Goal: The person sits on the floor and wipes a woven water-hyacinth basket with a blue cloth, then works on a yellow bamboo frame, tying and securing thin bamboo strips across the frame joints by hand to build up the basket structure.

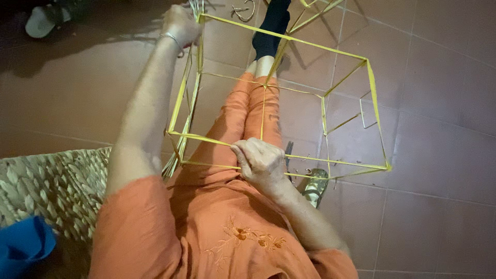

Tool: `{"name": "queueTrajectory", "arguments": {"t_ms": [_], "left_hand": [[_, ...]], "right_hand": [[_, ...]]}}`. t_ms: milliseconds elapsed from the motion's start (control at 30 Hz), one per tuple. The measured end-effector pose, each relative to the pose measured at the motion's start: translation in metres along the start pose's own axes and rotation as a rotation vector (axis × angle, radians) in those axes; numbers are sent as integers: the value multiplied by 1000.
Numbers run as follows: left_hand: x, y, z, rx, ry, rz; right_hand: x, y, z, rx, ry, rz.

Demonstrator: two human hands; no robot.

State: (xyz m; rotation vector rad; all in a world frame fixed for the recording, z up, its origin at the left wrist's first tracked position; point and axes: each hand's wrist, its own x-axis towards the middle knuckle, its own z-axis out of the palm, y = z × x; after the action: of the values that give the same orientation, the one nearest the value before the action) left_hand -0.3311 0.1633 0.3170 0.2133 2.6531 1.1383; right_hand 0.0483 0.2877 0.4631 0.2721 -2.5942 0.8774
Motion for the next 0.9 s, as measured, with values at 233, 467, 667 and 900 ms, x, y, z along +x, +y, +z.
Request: {"name": "queueTrajectory", "arguments": {"t_ms": [233, 467, 667, 900], "left_hand": [[-2, -20, 13, -1097, -318, -360], [-6, -16, 21, -666, -62, -284], [-75, -37, 7, -329, 169, 333], [-163, -45, -18, -370, 81, -48]], "right_hand": [[3, 5, 2, 11, 3, -8], [6, 11, 5, -41, -47, 6], [5, 17, 12, -38, -17, -2], [0, 16, 12, -4, 9, 3]]}}
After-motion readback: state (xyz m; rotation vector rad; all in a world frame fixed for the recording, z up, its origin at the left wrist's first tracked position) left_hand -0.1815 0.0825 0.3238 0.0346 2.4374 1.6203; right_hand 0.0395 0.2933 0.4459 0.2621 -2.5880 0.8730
